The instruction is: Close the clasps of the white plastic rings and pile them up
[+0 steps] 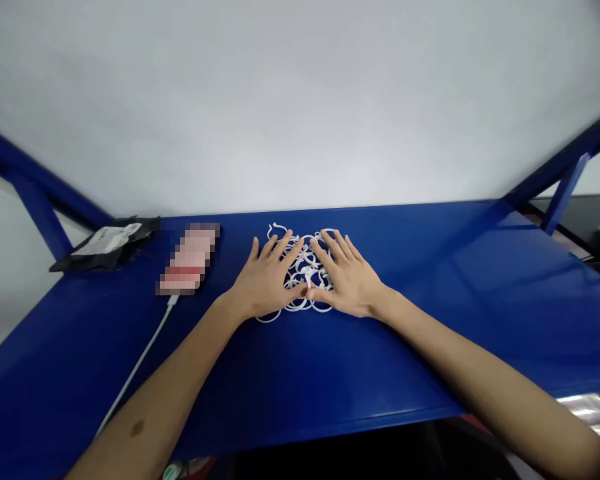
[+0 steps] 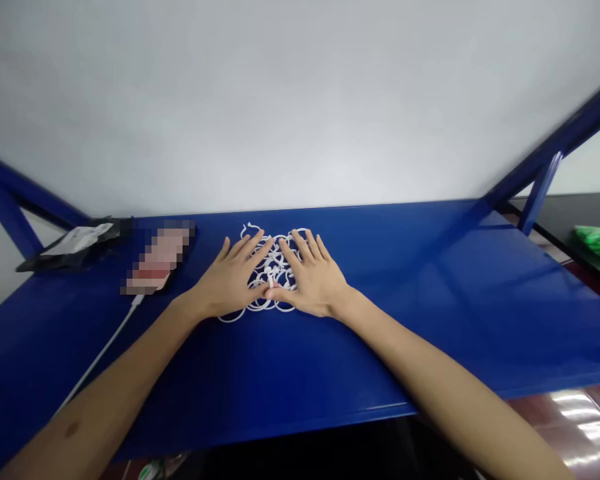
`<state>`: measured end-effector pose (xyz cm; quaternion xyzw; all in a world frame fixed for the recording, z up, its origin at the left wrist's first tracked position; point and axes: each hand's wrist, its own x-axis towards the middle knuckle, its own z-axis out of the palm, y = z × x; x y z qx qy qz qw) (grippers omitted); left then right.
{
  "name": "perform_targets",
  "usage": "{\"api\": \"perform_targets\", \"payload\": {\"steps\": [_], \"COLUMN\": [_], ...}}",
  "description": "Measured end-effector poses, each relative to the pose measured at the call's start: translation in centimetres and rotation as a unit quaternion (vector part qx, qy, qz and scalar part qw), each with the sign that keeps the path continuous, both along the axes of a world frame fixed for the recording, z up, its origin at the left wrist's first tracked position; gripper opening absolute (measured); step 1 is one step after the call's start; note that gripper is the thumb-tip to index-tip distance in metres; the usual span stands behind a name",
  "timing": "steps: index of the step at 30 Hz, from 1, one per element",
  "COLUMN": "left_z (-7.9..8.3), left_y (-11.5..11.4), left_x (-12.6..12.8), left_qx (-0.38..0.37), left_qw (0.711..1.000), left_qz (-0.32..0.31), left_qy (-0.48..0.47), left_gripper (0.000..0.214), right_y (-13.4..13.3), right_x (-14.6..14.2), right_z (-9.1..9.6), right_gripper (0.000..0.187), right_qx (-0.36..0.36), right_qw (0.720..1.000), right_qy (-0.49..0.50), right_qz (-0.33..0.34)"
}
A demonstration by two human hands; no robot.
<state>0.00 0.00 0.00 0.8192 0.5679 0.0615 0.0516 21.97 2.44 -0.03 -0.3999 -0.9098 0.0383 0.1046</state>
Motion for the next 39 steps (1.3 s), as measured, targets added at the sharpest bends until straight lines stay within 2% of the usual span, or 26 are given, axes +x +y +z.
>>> {"api": "perform_targets", "payload": {"steps": [9,16,21,24,27,30,39], "left_z": [-0.1,1.2,2.3,2.3,1.9,1.6,1.9], "left_y": [-0.2,-0.5,-0.6,-0.4,-0.1,0.2,0.3], "left_x": [-0.1,-0.3,-0.6,-0.6,-0.4,-0.4,-0.7], "left_qx": [0.023,0.063,0.094,0.122,0.166,0.202,0.288], "left_qw": [1.000,0.998,0.994,0.991,0.984,0.973,0.948], "left_qz": [-0.017,-0.016,-0.035,-0.014,0.028,0.062,0.073], "left_qy": [-0.008,-0.025,-0.051,-0.051,-0.064,-0.095,-0.117], "left_gripper": [0.081,0.073,0.059,0.052,0.038,0.032,0.031], "right_y": [0.9,1.6,2.0,2.0,1.8,1.6,3.1], "right_x": [-0.2,0.7,1.2,1.2,0.9,0.8,1.7], "right_z": [-0.8,-0.8,-0.3,0.0,0.2,0.2,-0.2], "right_gripper": [0.096,0.084,0.085,0.083,0.078,0.072,0.070], "right_qx": [0.062,0.026,0.021,0.024,0.027,0.028,0.055], "right_qw": [0.997,0.996,0.983,0.971,0.966,0.963,0.941], "right_qy": [0.036,0.078,0.179,0.234,0.254,0.265,0.328], "right_qz": [0.002,-0.019,-0.045,-0.046,-0.034,-0.023,-0.063]}}
